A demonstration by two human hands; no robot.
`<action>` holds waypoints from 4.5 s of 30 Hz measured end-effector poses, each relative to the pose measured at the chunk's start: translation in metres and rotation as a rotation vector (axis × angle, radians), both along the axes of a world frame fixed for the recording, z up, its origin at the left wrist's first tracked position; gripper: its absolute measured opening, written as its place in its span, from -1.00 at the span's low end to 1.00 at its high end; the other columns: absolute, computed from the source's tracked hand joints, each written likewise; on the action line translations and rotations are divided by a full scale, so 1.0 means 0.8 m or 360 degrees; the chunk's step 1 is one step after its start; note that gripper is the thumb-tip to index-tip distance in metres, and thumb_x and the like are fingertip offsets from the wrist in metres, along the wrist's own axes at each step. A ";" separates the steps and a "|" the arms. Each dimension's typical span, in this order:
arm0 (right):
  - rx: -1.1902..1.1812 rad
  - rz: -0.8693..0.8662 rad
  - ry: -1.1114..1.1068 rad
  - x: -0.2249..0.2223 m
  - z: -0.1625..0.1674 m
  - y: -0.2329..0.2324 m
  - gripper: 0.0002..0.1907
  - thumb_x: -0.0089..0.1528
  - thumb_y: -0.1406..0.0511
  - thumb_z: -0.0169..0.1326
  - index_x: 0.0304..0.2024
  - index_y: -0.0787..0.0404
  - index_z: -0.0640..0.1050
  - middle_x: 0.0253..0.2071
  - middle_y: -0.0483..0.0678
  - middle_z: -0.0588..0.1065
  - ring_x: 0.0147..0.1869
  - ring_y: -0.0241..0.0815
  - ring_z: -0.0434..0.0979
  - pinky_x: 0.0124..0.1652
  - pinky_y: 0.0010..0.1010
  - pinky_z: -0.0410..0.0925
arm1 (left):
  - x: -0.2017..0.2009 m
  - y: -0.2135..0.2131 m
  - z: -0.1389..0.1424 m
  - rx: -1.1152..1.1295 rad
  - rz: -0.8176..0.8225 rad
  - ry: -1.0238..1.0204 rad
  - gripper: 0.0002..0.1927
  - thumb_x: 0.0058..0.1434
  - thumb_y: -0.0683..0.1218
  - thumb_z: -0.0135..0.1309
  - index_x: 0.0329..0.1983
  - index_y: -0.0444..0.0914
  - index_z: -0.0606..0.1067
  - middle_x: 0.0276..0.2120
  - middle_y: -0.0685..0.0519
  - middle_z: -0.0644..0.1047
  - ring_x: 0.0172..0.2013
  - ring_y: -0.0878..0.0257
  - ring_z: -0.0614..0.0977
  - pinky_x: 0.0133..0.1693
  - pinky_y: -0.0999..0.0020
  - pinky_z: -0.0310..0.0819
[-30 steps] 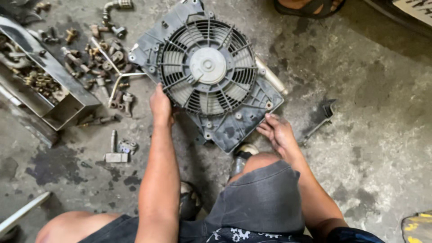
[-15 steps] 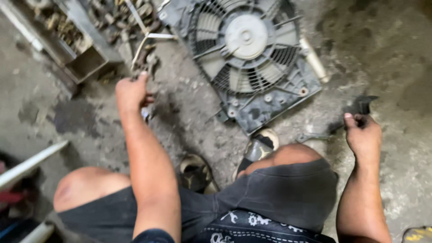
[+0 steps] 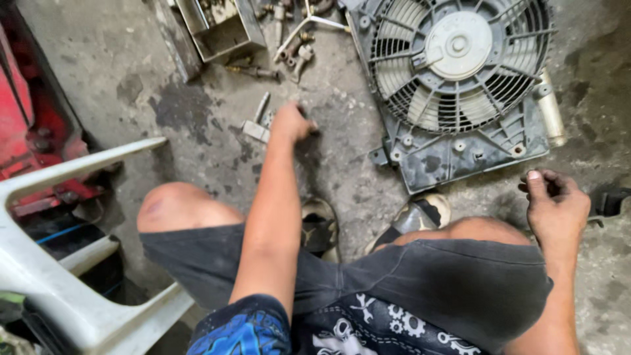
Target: The person uses a ratchet to loosen and remove bolts from a green radiator, then places the radiator on the floor. They pick up a cooling fan and align it with the radiator, then use the ratchet to tighten bolts securing the fan to the radiator.
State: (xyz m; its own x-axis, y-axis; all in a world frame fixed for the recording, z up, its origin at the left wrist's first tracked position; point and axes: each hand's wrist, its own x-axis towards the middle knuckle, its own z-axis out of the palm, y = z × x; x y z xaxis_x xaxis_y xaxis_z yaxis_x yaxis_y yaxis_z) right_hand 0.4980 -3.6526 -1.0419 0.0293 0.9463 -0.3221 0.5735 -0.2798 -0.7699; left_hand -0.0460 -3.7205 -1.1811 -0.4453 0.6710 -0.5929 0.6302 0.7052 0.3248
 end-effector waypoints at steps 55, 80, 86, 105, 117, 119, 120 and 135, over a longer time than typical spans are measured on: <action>0.0943 0.0467 -0.0610 -0.038 -0.030 0.015 -0.84 0.37 0.41 0.25 0.01 0.24 0.63 0.01 0.09 0.53 0.09 0.08 0.56 0.07 -0.20 0.44 | 0.194 0.008 0.144 0.0013 0.0686 -0.1979 -0.74 0.18 -0.29 0.17 -0.06 -0.46 0.52 -0.23 -0.12 0.67 -0.20 0.14 0.75 -0.15 0.35 0.69; 0.0594 0.0200 -0.0514 -0.033 -0.030 0.032 -0.72 0.30 0.27 0.37 -0.19 0.34 0.57 -0.27 0.10 0.53 -0.24 0.01 0.56 -0.18 -0.25 0.43 | 0.234 -0.005 0.169 0.0898 -0.0249 -0.0658 -0.73 0.13 0.04 0.33 -0.23 -0.21 0.64 -0.34 -0.05 0.64 -0.35 0.07 0.67 -0.30 0.24 0.54; 0.0759 0.0321 -0.0314 -0.026 -0.035 0.025 -0.86 0.39 0.33 0.27 -0.08 0.29 0.64 -0.13 0.06 0.58 -0.11 -0.11 0.61 -0.07 -0.36 0.46 | 0.241 -0.006 0.160 0.0928 -0.0567 -0.0438 -0.75 0.17 0.11 0.29 -0.21 -0.11 0.65 -0.36 -0.04 0.59 -0.33 -0.05 0.65 -0.31 0.11 0.51; 0.0772 0.0308 -0.0277 -0.030 -0.033 0.030 -0.86 0.35 0.38 0.31 -0.06 0.28 0.66 -0.17 0.05 0.57 -0.15 -0.14 0.60 -0.10 -0.36 0.45 | 0.255 -0.012 0.137 0.0797 -0.0177 -0.0636 -0.73 0.13 0.05 0.34 -0.28 -0.22 0.60 -0.41 -0.08 0.60 -0.38 0.01 0.65 -0.30 0.19 0.52; 0.0664 0.0305 -0.0259 -0.022 -0.031 0.036 -0.86 0.35 0.34 0.28 -0.09 0.28 0.64 -0.17 0.03 0.57 -0.14 -0.13 0.61 -0.09 -0.38 0.45 | 0.245 -0.014 0.132 0.0917 -0.0258 -0.0904 -0.75 0.16 -0.07 0.32 -0.11 -0.21 0.65 -0.39 -0.11 0.61 -0.43 0.08 0.65 -0.32 0.26 0.54; 0.0665 0.0333 -0.0256 -0.021 -0.027 0.036 -0.88 0.38 0.33 0.25 -0.08 0.27 0.65 -0.16 0.01 0.57 -0.13 -0.14 0.62 -0.07 -0.39 0.45 | 0.248 -0.014 0.133 0.0981 -0.0176 -0.0852 -0.79 0.18 -0.06 0.32 -0.16 -0.22 0.64 -0.34 -0.09 0.64 -0.36 0.09 0.69 -0.29 0.27 0.56; 0.0650 0.0316 -0.0258 -0.022 -0.026 0.036 -0.87 0.38 0.33 0.26 -0.09 0.27 0.65 -0.17 0.01 0.57 -0.14 -0.14 0.61 -0.08 -0.39 0.45 | 0.249 -0.013 0.133 0.1008 -0.0136 -0.0827 -0.80 0.19 -0.05 0.32 -0.18 -0.22 0.63 -0.31 -0.08 0.65 -0.33 0.10 0.72 -0.27 0.28 0.58; 0.0466 0.0296 -0.0262 0.038 -0.059 0.019 -0.71 0.27 0.30 0.30 -0.04 0.29 0.55 -0.05 0.08 0.48 -0.06 -0.07 0.58 -0.03 -0.33 0.45 | 0.252 -0.012 0.166 0.1195 -0.0565 -0.0750 -0.75 0.26 -0.07 0.18 -0.02 -0.20 0.64 -0.18 -0.10 0.66 -0.22 0.05 0.72 -0.18 0.23 0.60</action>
